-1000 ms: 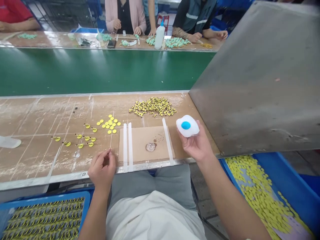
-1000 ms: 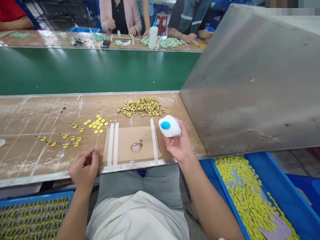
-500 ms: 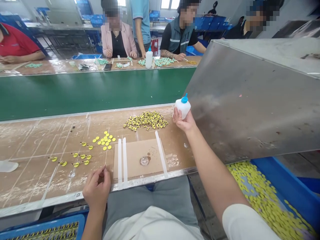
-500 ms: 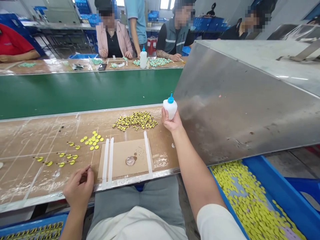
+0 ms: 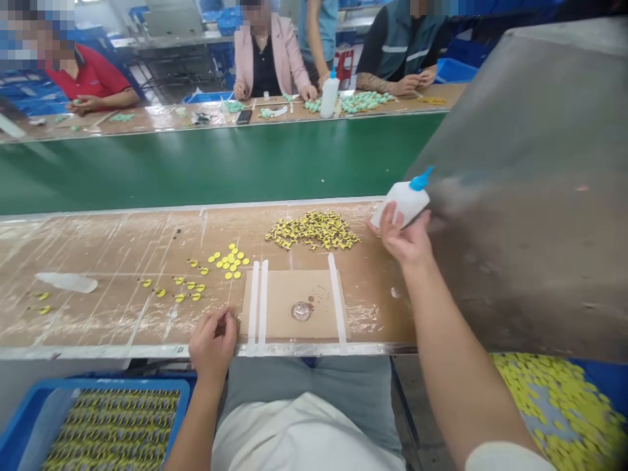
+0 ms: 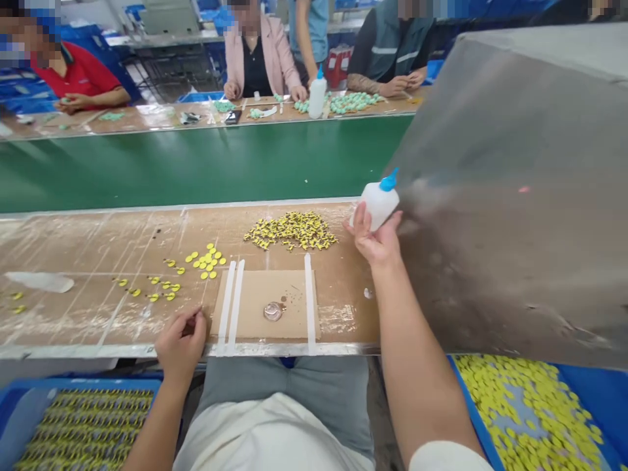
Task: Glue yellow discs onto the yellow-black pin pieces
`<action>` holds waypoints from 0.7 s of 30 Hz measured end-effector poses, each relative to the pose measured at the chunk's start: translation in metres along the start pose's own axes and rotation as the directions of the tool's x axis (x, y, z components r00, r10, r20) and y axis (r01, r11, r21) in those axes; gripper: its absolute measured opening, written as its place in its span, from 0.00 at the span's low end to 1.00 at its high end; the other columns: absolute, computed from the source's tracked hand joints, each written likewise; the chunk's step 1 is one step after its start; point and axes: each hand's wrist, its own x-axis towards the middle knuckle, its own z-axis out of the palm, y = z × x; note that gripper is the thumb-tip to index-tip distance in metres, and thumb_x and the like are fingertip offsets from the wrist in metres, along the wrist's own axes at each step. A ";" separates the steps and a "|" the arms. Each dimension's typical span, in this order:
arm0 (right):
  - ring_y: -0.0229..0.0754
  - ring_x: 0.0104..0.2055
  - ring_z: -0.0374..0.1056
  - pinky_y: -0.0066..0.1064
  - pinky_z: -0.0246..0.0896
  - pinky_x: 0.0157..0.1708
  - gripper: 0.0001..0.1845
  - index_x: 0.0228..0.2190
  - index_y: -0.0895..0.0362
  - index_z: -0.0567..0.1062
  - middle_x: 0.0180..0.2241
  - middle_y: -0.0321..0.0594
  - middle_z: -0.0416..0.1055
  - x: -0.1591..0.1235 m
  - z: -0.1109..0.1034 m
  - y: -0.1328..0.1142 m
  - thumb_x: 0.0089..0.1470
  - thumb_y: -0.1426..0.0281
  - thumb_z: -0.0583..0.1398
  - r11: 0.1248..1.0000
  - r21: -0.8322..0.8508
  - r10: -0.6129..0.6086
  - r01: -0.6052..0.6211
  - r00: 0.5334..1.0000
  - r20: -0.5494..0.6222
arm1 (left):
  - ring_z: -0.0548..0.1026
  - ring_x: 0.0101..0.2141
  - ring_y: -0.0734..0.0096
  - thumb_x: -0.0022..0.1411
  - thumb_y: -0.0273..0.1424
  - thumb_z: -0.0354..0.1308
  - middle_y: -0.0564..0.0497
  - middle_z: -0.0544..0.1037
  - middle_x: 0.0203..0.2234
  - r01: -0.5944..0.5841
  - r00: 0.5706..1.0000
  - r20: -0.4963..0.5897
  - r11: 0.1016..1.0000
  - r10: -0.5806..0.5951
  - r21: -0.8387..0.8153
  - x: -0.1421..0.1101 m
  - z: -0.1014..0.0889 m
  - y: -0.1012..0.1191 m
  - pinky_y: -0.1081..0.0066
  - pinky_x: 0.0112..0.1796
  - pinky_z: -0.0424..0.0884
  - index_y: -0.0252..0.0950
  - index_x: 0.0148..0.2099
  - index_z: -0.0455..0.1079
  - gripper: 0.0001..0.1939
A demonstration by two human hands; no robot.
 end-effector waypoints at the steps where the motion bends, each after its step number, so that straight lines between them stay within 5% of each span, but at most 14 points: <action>1: 0.39 0.31 0.77 0.24 0.68 0.24 0.29 0.43 0.62 0.77 0.35 0.43 0.80 -0.006 -0.005 0.005 0.45 0.54 0.68 0.973 -0.225 -0.032 0.042 0.998 0.046 | 0.75 0.26 0.73 0.61 0.28 0.60 0.50 0.79 0.29 0.009 1.000 0.007 1.000 -0.009 -0.009 0.000 0.000 0.001 0.73 0.33 0.71 0.35 0.41 0.78 0.07; 2: 0.36 0.30 0.76 0.21 0.64 0.24 0.31 0.40 0.65 0.78 0.34 0.41 0.79 -0.012 -0.011 0.011 0.50 0.49 0.61 0.865 -0.489 -0.078 0.116 0.992 0.097 | 0.75 0.26 0.73 0.62 0.28 0.60 0.50 0.79 0.29 0.022 1.000 0.016 1.000 -0.022 -0.015 0.000 -0.001 0.001 0.73 0.33 0.71 0.35 0.41 0.78 0.07; 3: 0.32 0.29 0.75 0.19 0.60 0.24 0.37 0.40 0.68 0.79 0.34 0.39 0.77 -0.018 -0.017 0.018 0.56 0.46 0.50 0.632 -0.733 -0.173 0.252 0.968 0.183 | 0.75 0.26 0.73 0.62 0.28 0.59 0.50 0.79 0.30 0.039 0.999 0.025 0.999 -0.039 -0.015 0.001 -0.002 0.002 0.73 0.33 0.71 0.35 0.41 0.78 0.07; 5: 0.31 0.23 0.71 0.20 0.59 0.20 0.34 0.39 0.61 0.80 0.30 0.39 0.78 -0.026 -0.035 0.035 0.60 0.47 0.48 -0.048 -0.961 -0.365 0.273 0.891 0.272 | 0.74 0.26 0.72 0.63 0.29 0.58 0.50 0.78 0.30 0.074 0.996 0.056 0.997 -0.074 -0.004 0.004 -0.003 0.004 0.72 0.33 0.72 0.35 0.42 0.77 0.08; 7: 0.36 0.21 0.70 0.22 0.60 0.17 0.24 0.39 0.57 0.80 0.30 0.41 0.79 -0.028 -0.055 0.052 0.49 0.51 0.65 -0.278 -0.933 -0.428 0.230 0.840 0.334 | 0.73 0.25 0.72 0.64 0.31 0.58 0.49 0.77 0.31 0.095 0.991 0.097 0.995 -0.096 0.014 0.011 -0.002 0.006 0.70 0.34 0.72 0.34 0.44 0.77 0.10; 9: 0.40 0.24 0.71 0.27 0.65 0.20 0.25 0.39 0.58 0.79 0.30 0.43 0.79 -0.024 -0.076 0.065 0.41 0.57 0.71 -0.444 -0.871 -0.468 0.212 0.773 0.427 | 0.73 0.25 0.71 0.65 0.32 0.57 0.46 0.77 0.36 0.095 0.983 0.151 0.995 -0.101 0.042 0.022 0.001 0.006 0.68 0.36 0.73 0.32 0.49 0.75 0.14; 13: 0.43 0.27 0.70 0.39 0.70 0.34 0.24 0.40 0.57 0.79 0.34 0.44 0.79 -0.007 -0.101 0.078 0.45 0.55 0.68 -0.722 -0.672 -0.402 0.165 0.690 0.602 | 0.78 0.40 0.62 0.68 0.33 0.52 0.38 0.73 0.49 0.014 0.959 0.275 0.983 -0.065 0.184 0.051 0.018 0.002 0.65 0.43 0.74 0.32 0.56 0.72 0.18; 21: 0.51 0.39 0.72 0.41 0.66 0.41 0.21 0.39 0.58 0.79 0.37 0.48 0.76 0.017 -0.099 0.091 0.56 0.54 0.62 -0.918 -0.372 -0.201 0.136 0.648 0.734 | 0.77 0.40 0.57 0.70 0.31 0.49 0.41 0.75 0.44 -0.088 0.920 0.391 0.963 -0.019 0.254 0.075 0.033 -0.005 0.64 0.36 0.72 0.35 0.48 0.75 0.14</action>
